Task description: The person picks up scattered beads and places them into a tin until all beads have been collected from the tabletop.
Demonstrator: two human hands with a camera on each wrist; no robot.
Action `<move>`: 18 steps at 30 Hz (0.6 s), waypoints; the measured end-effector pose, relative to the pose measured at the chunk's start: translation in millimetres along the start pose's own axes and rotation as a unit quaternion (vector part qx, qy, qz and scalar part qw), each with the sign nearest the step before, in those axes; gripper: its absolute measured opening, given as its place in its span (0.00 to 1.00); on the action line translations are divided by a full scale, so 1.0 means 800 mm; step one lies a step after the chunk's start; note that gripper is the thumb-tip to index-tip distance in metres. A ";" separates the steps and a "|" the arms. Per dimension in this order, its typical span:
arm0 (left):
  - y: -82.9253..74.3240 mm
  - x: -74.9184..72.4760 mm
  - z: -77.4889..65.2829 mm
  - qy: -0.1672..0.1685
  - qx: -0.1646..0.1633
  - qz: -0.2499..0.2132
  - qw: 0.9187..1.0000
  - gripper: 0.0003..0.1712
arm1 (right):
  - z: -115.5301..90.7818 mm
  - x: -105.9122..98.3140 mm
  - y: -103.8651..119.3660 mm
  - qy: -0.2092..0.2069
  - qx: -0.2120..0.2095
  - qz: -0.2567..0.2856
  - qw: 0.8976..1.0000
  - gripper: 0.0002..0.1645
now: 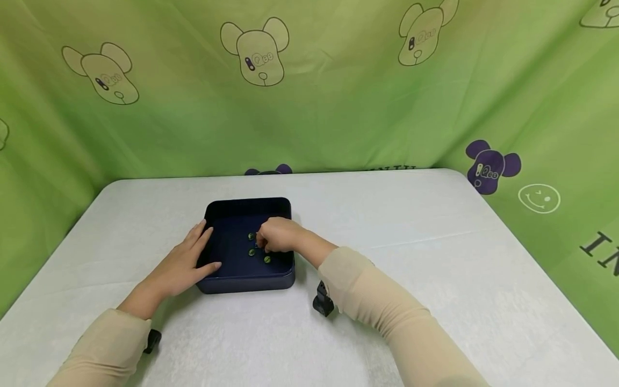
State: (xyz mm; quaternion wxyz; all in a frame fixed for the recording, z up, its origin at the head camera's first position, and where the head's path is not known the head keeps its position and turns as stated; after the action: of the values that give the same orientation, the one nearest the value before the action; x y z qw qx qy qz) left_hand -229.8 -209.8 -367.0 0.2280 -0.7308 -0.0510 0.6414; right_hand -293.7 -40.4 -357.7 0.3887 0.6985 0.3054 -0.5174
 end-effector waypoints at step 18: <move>0.000 -0.001 -0.001 0.010 0.005 -0.009 1.000 0.47 | -0.005 -0.003 -0.002 -0.026 0.000 0.064 0.998 0.11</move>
State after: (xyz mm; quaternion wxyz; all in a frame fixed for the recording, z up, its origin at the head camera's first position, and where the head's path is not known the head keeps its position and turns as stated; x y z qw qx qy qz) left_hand -229.6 -210.5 -365.9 0.2380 -0.7355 -0.0525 0.6322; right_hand -293.9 -36.2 -355.3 0.4290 0.7028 0.2502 -0.5094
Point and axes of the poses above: each hand's wrist, its own z-axis towards the middle knuckle, its own x-axis out of the palm, y = z × x, the point moved 5 cm from there along z, towards the middle knuckle, and after that the axes turned 6 degrees about -x, right-handed, at the moved point
